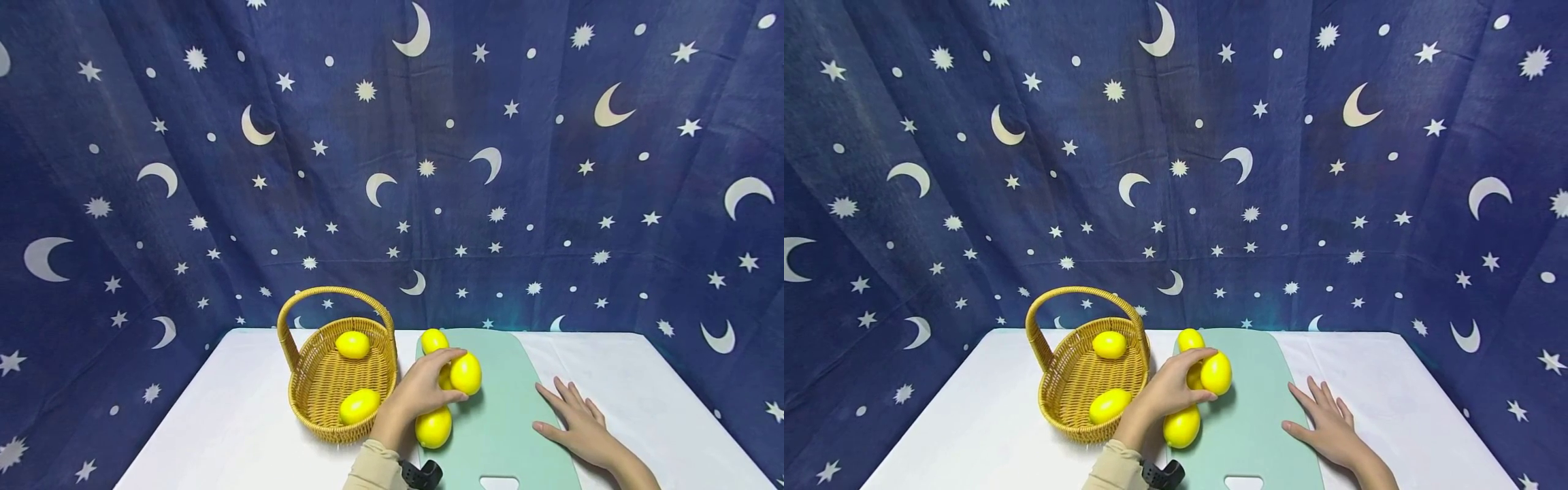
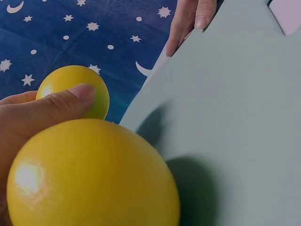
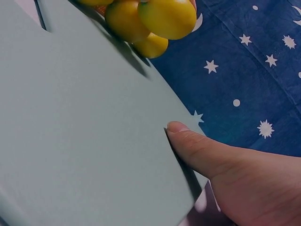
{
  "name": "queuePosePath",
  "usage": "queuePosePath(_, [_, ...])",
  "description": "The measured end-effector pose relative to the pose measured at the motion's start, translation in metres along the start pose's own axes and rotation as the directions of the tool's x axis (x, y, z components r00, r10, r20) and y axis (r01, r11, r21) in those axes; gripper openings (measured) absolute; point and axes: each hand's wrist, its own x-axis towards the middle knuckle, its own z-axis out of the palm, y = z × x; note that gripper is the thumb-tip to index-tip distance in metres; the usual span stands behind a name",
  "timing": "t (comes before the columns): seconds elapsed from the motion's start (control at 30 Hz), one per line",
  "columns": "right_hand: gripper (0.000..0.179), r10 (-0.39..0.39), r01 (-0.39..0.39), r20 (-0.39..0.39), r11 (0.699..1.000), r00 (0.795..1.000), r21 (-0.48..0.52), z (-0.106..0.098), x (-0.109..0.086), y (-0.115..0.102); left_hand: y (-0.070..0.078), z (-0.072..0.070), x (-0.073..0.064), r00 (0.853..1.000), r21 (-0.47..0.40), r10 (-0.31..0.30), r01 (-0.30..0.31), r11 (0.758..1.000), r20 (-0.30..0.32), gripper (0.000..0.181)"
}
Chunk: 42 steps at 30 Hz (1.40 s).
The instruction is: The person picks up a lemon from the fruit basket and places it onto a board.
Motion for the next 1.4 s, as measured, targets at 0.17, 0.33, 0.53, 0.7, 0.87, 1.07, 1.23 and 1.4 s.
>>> queuePosePath(0.17, [0.073, -0.006, 0.006, -0.004, 1.000, 1.000, -0.004, 0.001, 0.000, 0.000, -0.001, 0.004, 0.001, 1.000, -0.022, 0.003, -0.003, 1.000, -0.003, 0.073])
queuePosePath(0.33, [0.073, -0.008, 0.008, -0.005, 1.000, 1.000, -0.002, 0.000, 0.000, 0.000, -0.002, 0.006, 0.003, 1.000, -0.021, -0.007, 0.007, 1.000, -0.006, 0.073])
queuePosePath(0.53, [0.074, 0.004, -0.004, 0.001, 1.000, 1.000, 0.008, 0.000, 0.000, -0.001, -0.002, 0.006, 0.004, 0.999, -0.020, -0.037, 0.038, 0.999, 0.007, 0.073])
queuePosePath(0.7, [0.074, -0.001, 0.001, -0.006, 1.000, 1.000, 0.005, 0.000, -0.001, -0.001, -0.001, 0.008, 0.007, 1.000, -0.006, -0.023, 0.023, 1.000, 0.010, 0.072])
queuePosePath(0.87, [0.074, 0.003, -0.003, -0.001, 1.000, 1.000, 0.009, 0.000, 0.000, -0.001, 0.000, 0.010, 0.009, 0.999, 0.003, -0.020, 0.020, 1.000, 0.028, 0.072])
queuePosePath(1.07, [0.074, 0.008, -0.008, 0.004, 1.000, 1.000, 0.007, 0.001, -0.001, -0.002, 0.000, 0.010, 0.009, 0.997, 0.036, -0.058, 0.056, 0.998, 0.049, 0.071])
queuePosePath(1.23, [0.073, 0.001, -0.001, -0.007, 1.000, 1.000, 0.001, 0.000, -0.001, -0.002, 0.000, 0.009, 0.010, 0.996, 0.072, -0.063, 0.059, 0.996, 0.055, 0.070])
queuePosePath(1.4, [0.073, 0.002, -0.002, -0.004, 1.000, 1.000, -0.003, 0.000, 0.000, -0.002, 0.000, 0.010, 0.011, 0.995, 0.085, -0.074, 0.069, 0.994, 0.066, 0.069])
